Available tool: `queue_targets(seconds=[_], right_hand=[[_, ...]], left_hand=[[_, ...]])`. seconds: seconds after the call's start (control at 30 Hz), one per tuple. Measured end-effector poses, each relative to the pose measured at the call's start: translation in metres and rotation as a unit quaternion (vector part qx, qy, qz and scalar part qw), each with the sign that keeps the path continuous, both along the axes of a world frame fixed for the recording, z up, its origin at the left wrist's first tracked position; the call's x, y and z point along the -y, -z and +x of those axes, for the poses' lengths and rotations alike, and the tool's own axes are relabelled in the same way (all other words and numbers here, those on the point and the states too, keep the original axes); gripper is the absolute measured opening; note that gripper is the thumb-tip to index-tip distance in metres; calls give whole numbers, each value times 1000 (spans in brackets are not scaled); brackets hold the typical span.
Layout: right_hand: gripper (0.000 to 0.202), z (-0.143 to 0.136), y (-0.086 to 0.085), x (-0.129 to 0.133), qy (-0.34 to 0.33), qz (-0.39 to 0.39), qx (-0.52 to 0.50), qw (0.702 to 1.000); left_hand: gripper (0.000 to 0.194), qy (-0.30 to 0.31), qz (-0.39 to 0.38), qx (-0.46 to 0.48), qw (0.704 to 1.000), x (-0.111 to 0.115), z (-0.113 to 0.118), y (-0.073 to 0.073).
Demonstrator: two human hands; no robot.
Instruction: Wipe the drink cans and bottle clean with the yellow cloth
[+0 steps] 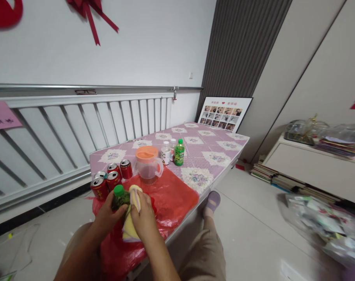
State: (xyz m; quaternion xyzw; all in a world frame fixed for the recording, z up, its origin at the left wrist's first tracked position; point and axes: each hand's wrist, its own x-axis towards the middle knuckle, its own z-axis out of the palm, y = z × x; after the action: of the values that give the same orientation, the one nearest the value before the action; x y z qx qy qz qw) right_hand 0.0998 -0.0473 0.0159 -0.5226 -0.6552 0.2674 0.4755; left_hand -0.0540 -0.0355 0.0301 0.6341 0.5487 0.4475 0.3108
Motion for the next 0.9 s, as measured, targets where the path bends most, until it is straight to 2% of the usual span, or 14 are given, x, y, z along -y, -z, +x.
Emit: queue_targets(seconds=[0.17, 0.3, 0.43, 0.5, 0.67, 0.8, 0.9], right_hand=[[57, 1, 30, 3, -3, -58, 10, 998], [57, 2, 33, 4, 7, -50, 1, 999], [57, 3, 33, 3, 14, -38, -10, 999], [57, 4, 34, 3, 14, -43, -10, 999], [55, 5, 37, 4, 20, -41, -15, 999], [54, 4, 35, 4, 18, -30, -18, 999], [54, 3, 25, 6, 21, -10, -20, 1000]], left_hand=[[53, -11, 6, 3, 1000, -1, 0, 2], [56, -40, 11, -9, 999, 2, 3, 2], [68, -75, 9, -20, 997, 1, 5, 5], [74, -42, 9, 4, 999, -1, 1, 7], [81, 110, -17, 116, 987, -9, -21, 1], [69, 200, -57, 146, 967, -12, -35, -5], [58, 206, -70, 143, 966, -10, -37, -3]])
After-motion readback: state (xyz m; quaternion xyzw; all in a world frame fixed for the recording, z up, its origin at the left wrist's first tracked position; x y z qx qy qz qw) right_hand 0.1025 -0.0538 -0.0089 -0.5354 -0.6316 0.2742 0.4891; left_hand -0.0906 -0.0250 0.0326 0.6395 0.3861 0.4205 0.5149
